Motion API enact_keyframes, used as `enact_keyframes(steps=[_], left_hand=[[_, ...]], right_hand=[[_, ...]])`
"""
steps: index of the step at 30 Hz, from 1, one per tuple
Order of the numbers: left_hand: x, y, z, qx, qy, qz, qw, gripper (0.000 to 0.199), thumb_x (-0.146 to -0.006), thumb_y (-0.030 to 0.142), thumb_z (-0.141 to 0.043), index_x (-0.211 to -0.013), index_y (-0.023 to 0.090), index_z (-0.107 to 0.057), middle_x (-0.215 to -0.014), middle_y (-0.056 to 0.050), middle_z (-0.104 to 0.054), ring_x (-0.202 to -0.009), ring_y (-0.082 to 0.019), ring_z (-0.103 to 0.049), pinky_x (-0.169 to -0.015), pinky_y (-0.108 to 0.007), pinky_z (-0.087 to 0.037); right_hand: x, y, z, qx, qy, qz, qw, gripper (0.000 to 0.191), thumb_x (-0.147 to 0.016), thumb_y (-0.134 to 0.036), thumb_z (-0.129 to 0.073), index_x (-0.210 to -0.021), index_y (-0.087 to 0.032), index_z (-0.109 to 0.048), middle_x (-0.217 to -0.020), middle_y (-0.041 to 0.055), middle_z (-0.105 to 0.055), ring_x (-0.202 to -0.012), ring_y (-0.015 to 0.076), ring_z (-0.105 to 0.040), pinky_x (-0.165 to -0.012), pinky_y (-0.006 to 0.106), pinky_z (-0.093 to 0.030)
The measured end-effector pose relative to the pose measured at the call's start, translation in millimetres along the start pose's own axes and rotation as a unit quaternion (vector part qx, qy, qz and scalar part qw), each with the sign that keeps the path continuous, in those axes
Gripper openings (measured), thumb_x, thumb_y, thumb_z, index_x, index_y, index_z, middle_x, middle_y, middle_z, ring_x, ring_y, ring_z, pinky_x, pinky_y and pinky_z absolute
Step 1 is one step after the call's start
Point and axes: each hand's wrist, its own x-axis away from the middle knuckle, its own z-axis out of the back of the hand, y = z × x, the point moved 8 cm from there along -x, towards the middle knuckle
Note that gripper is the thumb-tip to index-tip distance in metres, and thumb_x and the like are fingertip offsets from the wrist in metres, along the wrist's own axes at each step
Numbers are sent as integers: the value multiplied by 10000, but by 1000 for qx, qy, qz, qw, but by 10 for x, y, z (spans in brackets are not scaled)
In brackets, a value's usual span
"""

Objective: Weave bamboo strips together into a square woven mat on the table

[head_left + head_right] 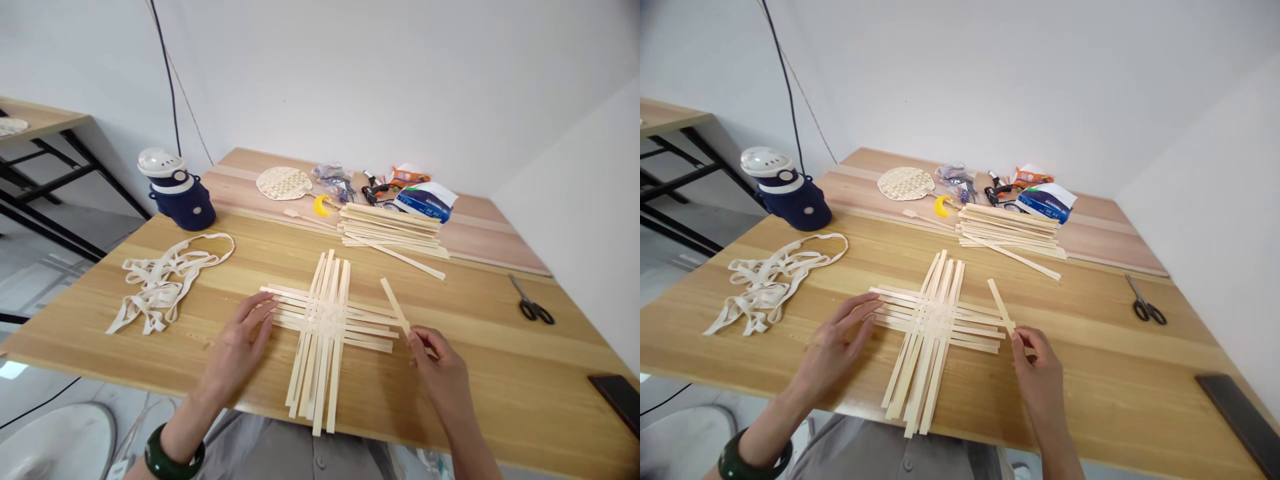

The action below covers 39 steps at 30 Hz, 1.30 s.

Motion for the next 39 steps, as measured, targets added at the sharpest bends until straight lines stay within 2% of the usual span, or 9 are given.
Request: enact_keyframes(steps=[4,9,14,17,22,28,33,36,39], left_hand=[[-15,173,-131,-2,-29,-56,998,250,-981,246,-464,-1150,211,-645,-1276,-81,-617,-1189,-207,-608,-1038,-384,-512],[-200,116,-359,-42,-50,-86,994,287,-969,226,-465,-1207,181,-619,-1309,-114,-596,-1250,-261,-556,-1087,-499,-458],[-279,100,-493,-60,-70,-114,989,305,-948,203,-473,-1222,182,-606,-1315,-119,-593,-1255,-271,-545,-1083,-511,-459],[-262,87,-518,-67,-89,-110,988,325,-952,213,-466,-1246,167,-596,-1330,-126,-581,-1272,-274,-528,-1093,-510,-448],[-248,-6,-550,-78,-118,-95,985,340,-956,239,-453,-1260,176,-593,-1288,-113,-617,-1241,-266,-556,-1114,-532,-411],[-255,99,-381,-61,-80,-95,990,326,-973,269,-441,-1240,182,-606,-1292,-115,-618,-1249,-254,-561,-1089,-478,-445],[-99,171,-98,-30,-36,-22,999,295,-993,343,-439,-1132,210,-663,-1147,-68,-687,-1020,-199,-679,-913,-330,-547],[91,103,-152,-31,-108,55,992,301,-991,393,-432,-1018,253,-697,-1017,-13,-738,-796,-169,-710,-708,-270,-547],[272,55,-269,-62,-171,128,975,307,-978,430,-427,-976,277,-693,-913,9,-755,-744,-193,-711,-636,-283,-504]], right_hand=[[1,3,-46,5,-6,3,1000,436,-743,-619,-590,-848,-205,-683,-1051,94,-683,-758,188,-624,-606,291,-558],[59,13,-57,-4,-10,-6,1000,434,-748,-627,-589,-832,-211,-681,-1110,91,-677,-778,189,-626,-606,288,-558],[142,87,-8,-17,-21,-24,999,437,-741,-627,-603,-839,-207,-676,-929,68,-671,-715,175,-616,-615,283,-567],[172,123,-3,-29,-31,-38,998,443,-732,-631,-616,-831,-202,-675,-875,64,-665,-714,182,-625,-600,276,-569],[162,63,2,-30,-17,-12,999,425,-740,-616,-626,-803,-200,-682,-1030,86,-690,-716,172,-633,-621,277,-564],[151,-107,20,15,28,84,996,318,-843,-524,-571,-847,-224,-675,-1169,88,-668,-1050,236,-624,-933,386,-513],[184,-427,75,104,103,245,958,219,-900,-403,-531,-841,-233,-654,-1175,87,-667,-1142,243,-569,-1039,453,-425],[148,-546,37,137,117,291,940,189,-911,-360,-519,-856,-233,-647,-1144,94,-676,-1110,240,-573,-1024,455,-436],[52,-591,-147,144,62,316,936,186,-912,-351,-506,-843,-239,-638,-1163,89,-676,-1143,244,-567,-1020,459,-446]])
